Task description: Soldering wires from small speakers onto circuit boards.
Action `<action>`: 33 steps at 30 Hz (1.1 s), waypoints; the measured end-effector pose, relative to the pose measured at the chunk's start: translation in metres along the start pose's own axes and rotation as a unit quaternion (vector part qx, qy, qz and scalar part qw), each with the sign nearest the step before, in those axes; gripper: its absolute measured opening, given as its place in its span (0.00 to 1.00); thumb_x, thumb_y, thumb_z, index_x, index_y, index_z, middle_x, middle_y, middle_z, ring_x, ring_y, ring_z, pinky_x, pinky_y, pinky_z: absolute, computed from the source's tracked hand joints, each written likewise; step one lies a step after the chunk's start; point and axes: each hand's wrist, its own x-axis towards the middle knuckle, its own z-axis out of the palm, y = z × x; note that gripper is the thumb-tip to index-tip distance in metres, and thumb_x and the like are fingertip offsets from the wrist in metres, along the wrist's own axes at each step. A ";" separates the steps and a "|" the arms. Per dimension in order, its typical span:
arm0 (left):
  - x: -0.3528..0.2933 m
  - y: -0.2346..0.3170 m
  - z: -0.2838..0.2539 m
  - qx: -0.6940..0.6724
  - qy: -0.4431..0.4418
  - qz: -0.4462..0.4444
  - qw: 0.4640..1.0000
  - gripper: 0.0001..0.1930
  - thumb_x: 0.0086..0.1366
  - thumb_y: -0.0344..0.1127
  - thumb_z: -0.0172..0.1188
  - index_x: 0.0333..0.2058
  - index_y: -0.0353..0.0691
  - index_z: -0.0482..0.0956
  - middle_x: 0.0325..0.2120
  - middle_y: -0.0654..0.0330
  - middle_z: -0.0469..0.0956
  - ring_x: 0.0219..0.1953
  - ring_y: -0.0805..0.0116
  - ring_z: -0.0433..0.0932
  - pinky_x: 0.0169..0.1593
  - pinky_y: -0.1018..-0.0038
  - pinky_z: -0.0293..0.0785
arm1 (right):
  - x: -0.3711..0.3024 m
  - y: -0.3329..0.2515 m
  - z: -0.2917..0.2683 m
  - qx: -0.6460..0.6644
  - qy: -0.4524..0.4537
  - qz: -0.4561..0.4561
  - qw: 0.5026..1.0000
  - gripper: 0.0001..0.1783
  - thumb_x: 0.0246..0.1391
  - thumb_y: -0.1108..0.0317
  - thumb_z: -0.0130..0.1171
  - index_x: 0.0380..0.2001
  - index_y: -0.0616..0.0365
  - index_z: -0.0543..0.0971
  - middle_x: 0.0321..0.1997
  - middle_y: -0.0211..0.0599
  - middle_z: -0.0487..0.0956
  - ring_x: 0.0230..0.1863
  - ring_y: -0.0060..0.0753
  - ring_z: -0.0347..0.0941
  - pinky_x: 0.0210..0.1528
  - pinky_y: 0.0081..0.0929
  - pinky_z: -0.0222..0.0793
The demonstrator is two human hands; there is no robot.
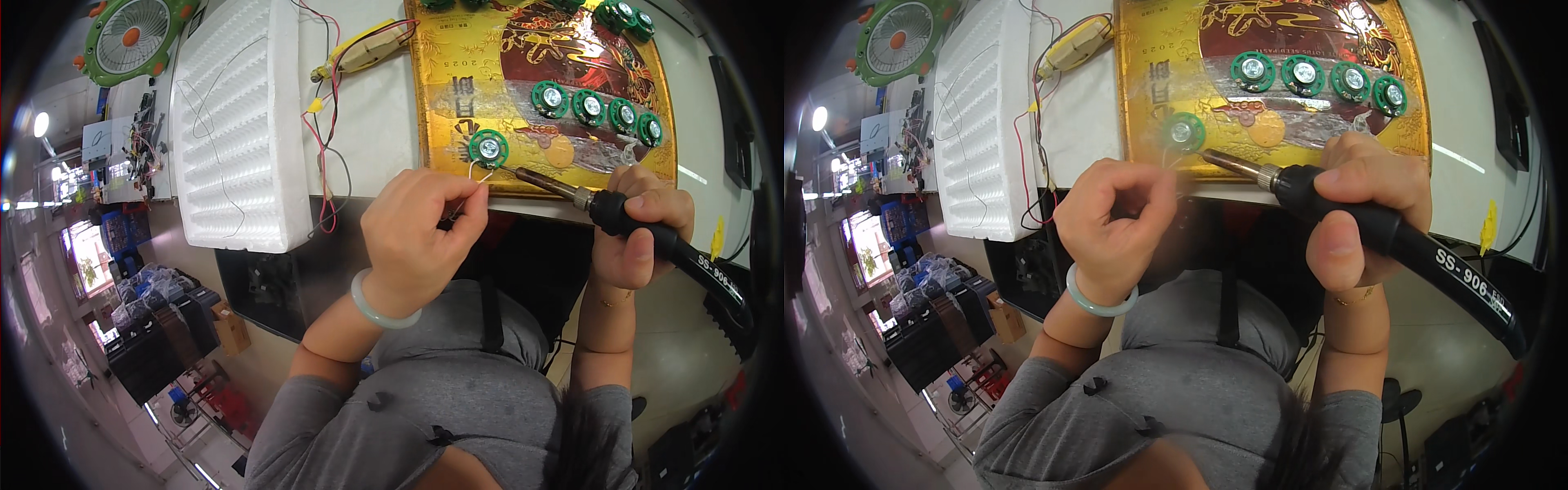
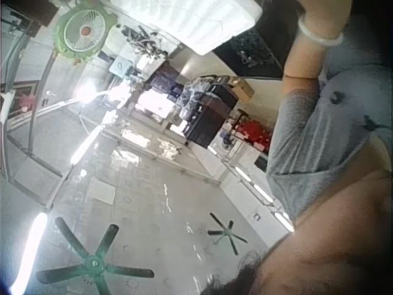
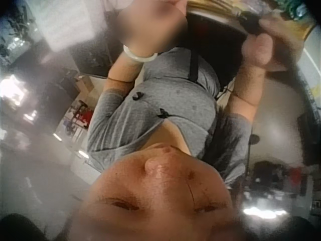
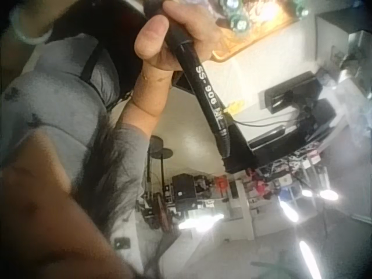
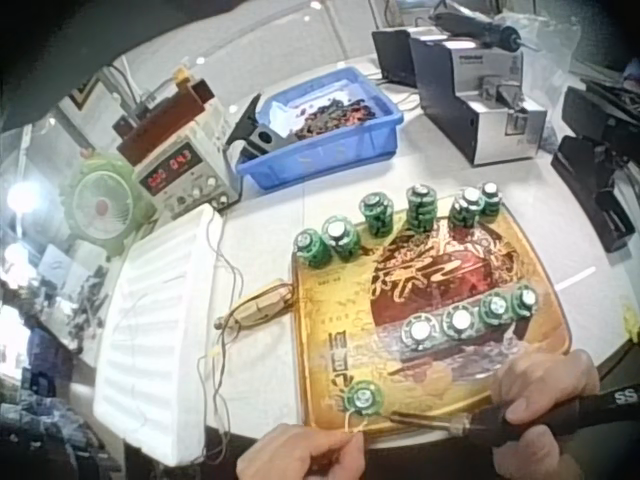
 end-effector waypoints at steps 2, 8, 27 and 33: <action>0.001 -0.002 0.002 0.006 0.003 0.017 1.000 0.07 0.42 0.22 0.61 0.20 0.38 0.72 0.14 0.61 0.70 0.16 0.67 0.69 0.20 0.75 0.64 | 0.000 0.001 0.001 -0.007 -0.005 -0.001 1.000 0.14 0.43 0.58 0.52 0.24 0.58 0.64 0.13 0.24 0.55 0.14 0.17 0.47 0.18 0.18 0.41; 0.004 -0.002 0.006 0.020 0.002 0.030 0.999 0.08 0.41 0.22 0.60 0.19 0.38 0.70 0.13 0.61 0.68 0.16 0.66 0.68 0.20 0.75 0.63 | 0.000 0.000 0.000 -0.018 -0.016 0.006 1.000 0.15 0.43 0.58 0.52 0.24 0.58 0.64 0.13 0.25 0.55 0.14 0.17 0.49 0.18 0.19 0.42; 0.005 -0.002 0.007 0.027 -0.001 0.017 0.999 0.08 0.40 0.21 0.59 0.18 0.39 0.69 0.12 0.63 0.66 0.14 0.67 0.66 0.19 0.75 0.62 | 0.002 -0.003 0.002 -0.022 -0.035 0.031 0.999 0.16 0.45 0.58 0.52 0.25 0.59 0.65 0.13 0.25 0.57 0.15 0.17 0.49 0.19 0.18 0.44; 0.006 -0.003 0.008 0.035 0.003 0.020 0.999 0.08 0.39 0.22 0.59 0.17 0.39 0.69 0.11 0.63 0.66 0.14 0.67 0.66 0.19 0.75 0.62 | 0.003 -0.002 0.003 -0.022 -0.032 0.027 0.999 0.15 0.45 0.58 0.52 0.25 0.59 0.65 0.13 0.25 0.57 0.15 0.17 0.49 0.19 0.18 0.44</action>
